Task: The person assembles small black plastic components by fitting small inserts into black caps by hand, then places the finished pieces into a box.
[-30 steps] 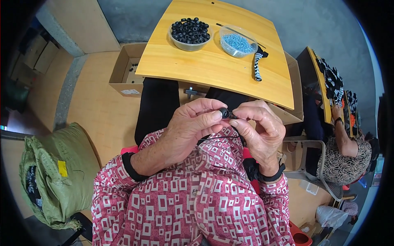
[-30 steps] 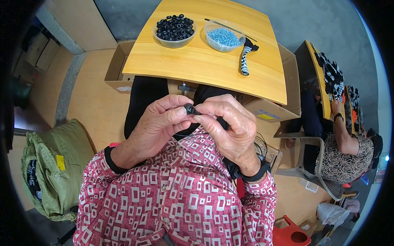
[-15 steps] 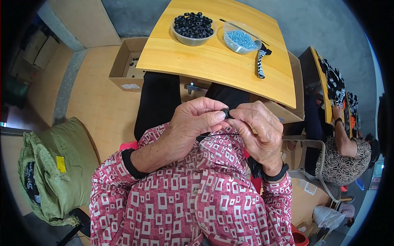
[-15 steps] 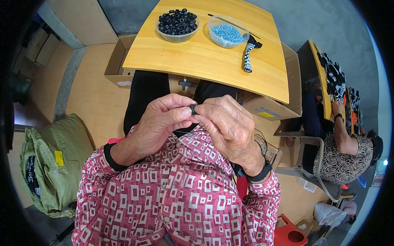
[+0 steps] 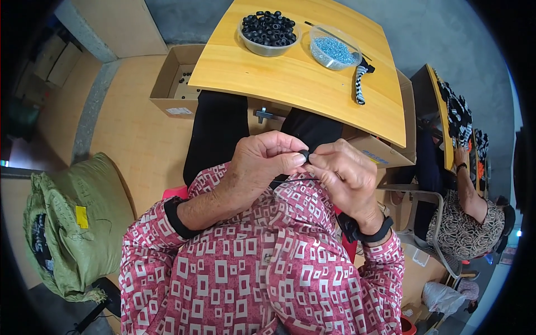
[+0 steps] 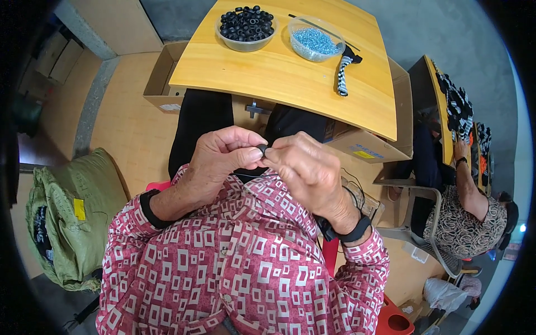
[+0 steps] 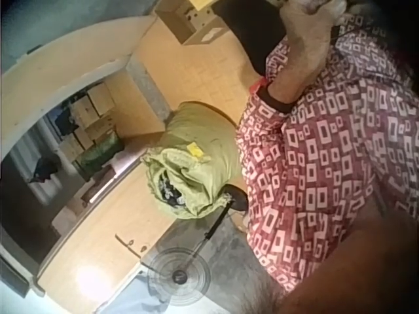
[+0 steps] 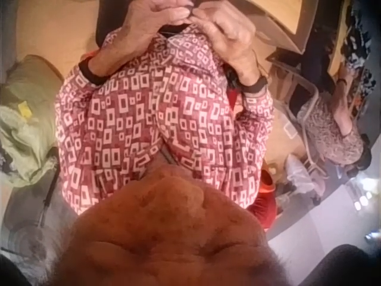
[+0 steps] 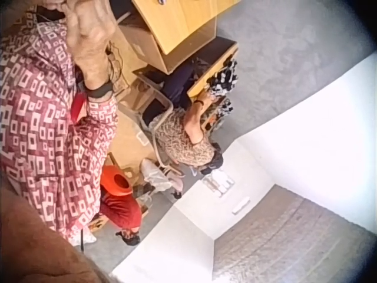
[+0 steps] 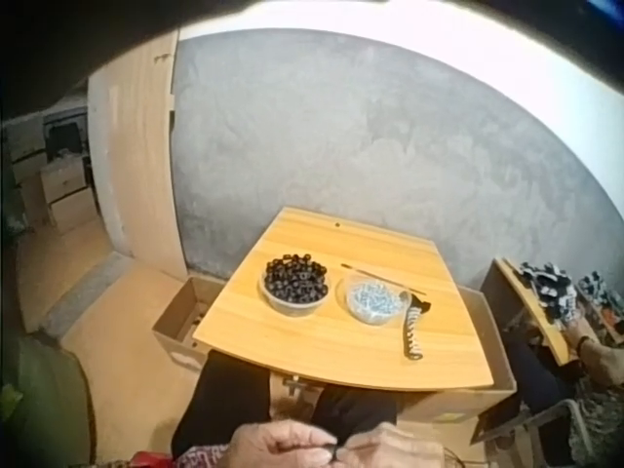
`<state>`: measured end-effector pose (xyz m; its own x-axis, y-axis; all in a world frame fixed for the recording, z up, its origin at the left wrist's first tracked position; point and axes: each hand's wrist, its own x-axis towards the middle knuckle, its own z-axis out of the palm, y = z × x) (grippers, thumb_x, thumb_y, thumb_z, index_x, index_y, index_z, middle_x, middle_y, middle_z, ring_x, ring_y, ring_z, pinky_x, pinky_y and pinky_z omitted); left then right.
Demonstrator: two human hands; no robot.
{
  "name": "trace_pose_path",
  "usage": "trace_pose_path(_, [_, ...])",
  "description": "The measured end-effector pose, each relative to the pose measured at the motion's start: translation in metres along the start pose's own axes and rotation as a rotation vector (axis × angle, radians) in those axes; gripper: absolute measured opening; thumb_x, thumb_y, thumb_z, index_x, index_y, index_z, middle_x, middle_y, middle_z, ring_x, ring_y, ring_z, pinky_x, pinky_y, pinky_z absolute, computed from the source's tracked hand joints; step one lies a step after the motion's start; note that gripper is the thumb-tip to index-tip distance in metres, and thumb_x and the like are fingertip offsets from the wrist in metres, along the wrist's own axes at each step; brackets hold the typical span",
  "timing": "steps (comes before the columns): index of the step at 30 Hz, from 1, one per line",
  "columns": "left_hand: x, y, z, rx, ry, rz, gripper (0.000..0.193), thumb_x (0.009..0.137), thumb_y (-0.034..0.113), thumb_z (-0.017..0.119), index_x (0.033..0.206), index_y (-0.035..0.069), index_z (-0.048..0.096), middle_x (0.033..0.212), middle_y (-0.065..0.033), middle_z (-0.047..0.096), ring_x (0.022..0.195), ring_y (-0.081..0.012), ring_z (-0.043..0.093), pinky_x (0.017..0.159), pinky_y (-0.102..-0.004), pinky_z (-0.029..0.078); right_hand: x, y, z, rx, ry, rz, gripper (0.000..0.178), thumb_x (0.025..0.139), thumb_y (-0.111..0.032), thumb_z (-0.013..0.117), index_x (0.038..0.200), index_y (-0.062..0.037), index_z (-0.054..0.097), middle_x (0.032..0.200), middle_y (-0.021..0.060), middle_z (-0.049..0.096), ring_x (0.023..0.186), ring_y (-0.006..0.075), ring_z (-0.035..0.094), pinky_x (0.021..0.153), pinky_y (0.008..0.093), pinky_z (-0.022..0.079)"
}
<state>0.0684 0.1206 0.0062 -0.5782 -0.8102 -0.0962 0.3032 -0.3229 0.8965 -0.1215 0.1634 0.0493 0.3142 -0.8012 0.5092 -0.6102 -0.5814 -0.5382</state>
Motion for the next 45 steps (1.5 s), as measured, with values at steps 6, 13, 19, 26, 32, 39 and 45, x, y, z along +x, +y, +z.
trace_pose_path(6, [0.0,-0.003,-0.003,0.048,-0.03,0.001,0.02,0.088,0.006,0.066,0.107,0.0,0.065,0.093,-0.0066,0.068,0.083,-0.0094,0.064,0.077,-0.0221,0.053,-0.005,0.02,0.0,0.479,-0.104,0.237,0.01,0.077,0.0,0.074,0.086,0.0011,0.068,0.086,0.0069,0.066,0.077,0.011,0.063,0.066,0.0246,0.05])
trace_pose_path(13, [-0.003,-0.005,0.0,0.194,0.034,0.067,0.019,0.086,0.0,0.067,0.105,0.0,0.066,0.092,-0.0053,0.068,0.084,-0.0085,0.063,0.078,-0.0224,0.054,-0.013,-0.005,0.009,-0.17,-0.009,-0.002,0.019,0.072,0.004,0.074,0.089,0.0024,0.065,0.083,0.0098,0.062,0.072,0.0203,0.062,0.063,0.0293,0.052])
trace_pose_path(19, [-0.006,-0.005,0.003,0.24,0.081,0.061,0.016,0.086,0.004,0.068,0.102,-0.002,0.067,0.089,-0.0058,0.069,0.082,-0.0073,0.064,0.076,-0.021,0.054,-0.02,-0.021,0.017,-0.432,-0.047,-0.074,0.033,0.068,0.003,0.069,0.099,0.0094,0.059,0.091,0.0183,0.058,0.08,0.0296,0.061,0.067,0.033,0.054])
trace_pose_path(26, [-0.009,-0.009,0.002,0.295,0.083,0.033,0.016,0.086,0.0,0.066,0.102,-0.001,0.067,0.089,-0.0054,0.068,0.082,-0.0088,0.064,0.075,-0.0221,0.054,-0.026,-0.019,0.022,-0.383,-0.071,-0.023,0.033,0.069,0.003,0.069,0.1,0.0091,0.059,0.09,0.018,0.058,0.08,0.0296,0.061,0.071,0.0351,0.054])
trace_pose_path(32, [-0.01,-0.018,-0.003,0.346,0.093,0.069,0.015,0.085,0.002,0.068,0.099,-0.001,0.068,0.087,-0.0054,0.07,0.08,-0.0067,0.062,0.073,-0.0213,0.052,-0.029,0.009,0.023,-0.253,-0.079,-0.157,0.035,0.069,0.002,0.068,0.102,0.0085,0.059,0.089,0.0176,0.058,0.081,0.0304,0.061,0.07,0.0354,0.054])
trace_pose_path(39, [-0.008,-0.022,-0.003,0.22,0.162,-0.013,0.017,0.087,0.002,0.066,0.102,-0.003,0.066,0.089,-0.0076,0.069,0.082,-0.0094,0.065,0.074,-0.0222,0.054,-0.033,-0.007,0.044,-0.415,-0.04,0.023,0.027,0.077,-0.004,0.067,0.101,0.0052,0.058,0.09,0.0158,0.058,0.079,0.0273,0.062,0.065,0.0328,0.052])
trace_pose_path(45, [-0.01,-0.026,-0.007,0.227,0.133,-0.079,0.017,0.088,0.001,0.064,0.105,-0.003,0.065,0.091,-0.0087,0.068,0.081,-0.0112,0.066,0.076,-0.0231,0.056,-0.04,-0.008,0.046,-0.446,-0.068,-0.004,0.026,0.076,-0.005,0.067,0.098,0.0054,0.058,0.087,0.0142,0.058,0.077,0.0258,0.061,0.063,0.0318,0.052])
